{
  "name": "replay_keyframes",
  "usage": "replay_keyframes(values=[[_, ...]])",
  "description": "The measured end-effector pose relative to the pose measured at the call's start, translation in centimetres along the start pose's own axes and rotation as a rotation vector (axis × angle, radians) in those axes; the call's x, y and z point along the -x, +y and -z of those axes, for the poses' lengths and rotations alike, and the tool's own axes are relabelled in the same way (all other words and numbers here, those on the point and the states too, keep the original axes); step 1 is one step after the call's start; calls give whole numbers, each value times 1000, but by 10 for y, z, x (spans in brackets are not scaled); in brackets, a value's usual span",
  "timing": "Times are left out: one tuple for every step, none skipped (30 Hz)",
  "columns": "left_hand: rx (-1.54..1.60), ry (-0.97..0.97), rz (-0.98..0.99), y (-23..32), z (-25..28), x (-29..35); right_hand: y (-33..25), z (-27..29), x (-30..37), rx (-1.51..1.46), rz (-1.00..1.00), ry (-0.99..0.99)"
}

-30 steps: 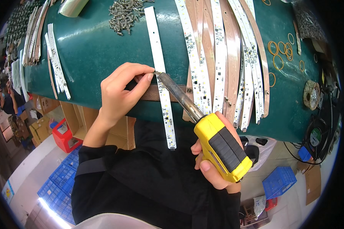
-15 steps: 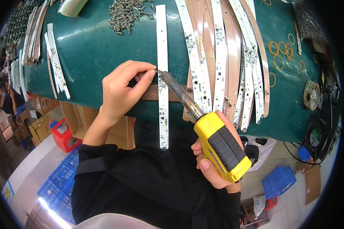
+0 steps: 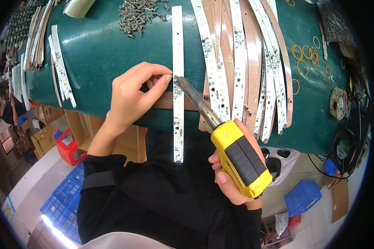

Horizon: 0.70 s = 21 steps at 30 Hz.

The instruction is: The person solders small metal components onto LED light strips using a handheld soldering gun on a workbench, then places the finished LED strips into a cardboard box.

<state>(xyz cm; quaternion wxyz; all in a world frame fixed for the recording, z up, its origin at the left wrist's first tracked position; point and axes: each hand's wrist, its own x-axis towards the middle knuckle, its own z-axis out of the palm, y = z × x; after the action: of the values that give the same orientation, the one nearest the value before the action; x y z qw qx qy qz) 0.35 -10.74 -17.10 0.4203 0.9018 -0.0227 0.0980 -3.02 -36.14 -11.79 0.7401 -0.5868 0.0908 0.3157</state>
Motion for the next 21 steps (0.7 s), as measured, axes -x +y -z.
replay_keyframes(values=[[15,-27,25,0,1,0,0,0,0,0,0,0],[15,-27,25,0,1,-1,-1,1,-1,22,-12,-7],[46,-23,45,1,0,-2,-2,1,-1,43,-24,-13],[76,-19,64,1,1,-2,-1,2,-1,43,-24,-13],[76,-19,64,2,1,-3,0,4,-1,43,-9,-23],[83,-36,93,2,1,-3,1,4,-1,44,6,-33],[91,-53,121,2,2,-3,0,3,-1,44,7,-33],[91,-53,121,2,2,-3,-2,0,-1,11,16,-29],[104,-64,127,2,2,-4,-2,-1,-2,-22,25,-25],[117,-75,133,1,3,-3,-2,-1,-2,-22,25,-25],[117,-75,132,1,3,-3,0,-1,-1,-35,46,-18],[114,-85,132,1,4,-4,1,0,-1,-49,67,-11],[110,-95,132,2,4,-4,1,0,-1,-49,67,-11],[110,-95,132,2,5,-5,0,0,-1,-45,63,-17],[104,-109,135,2,5,-5,0,1,-1,-41,58,-23],[97,-122,138,2,6,-6,0,1,-1,-42,59,-23],[96,-122,138,2,6,-6,0,1,-1,-43,51,-26],[96,-124,136,2,5,-6,0,1,0,-45,43,-29],[96,-125,134,2,5,-6,0,1,0,-44,43,-29],[96,-125,134,3,5,-7,0,1,0,-13,29,-23],[84,-127,138,3,5,-7,0,1,0,18,16,-17]])
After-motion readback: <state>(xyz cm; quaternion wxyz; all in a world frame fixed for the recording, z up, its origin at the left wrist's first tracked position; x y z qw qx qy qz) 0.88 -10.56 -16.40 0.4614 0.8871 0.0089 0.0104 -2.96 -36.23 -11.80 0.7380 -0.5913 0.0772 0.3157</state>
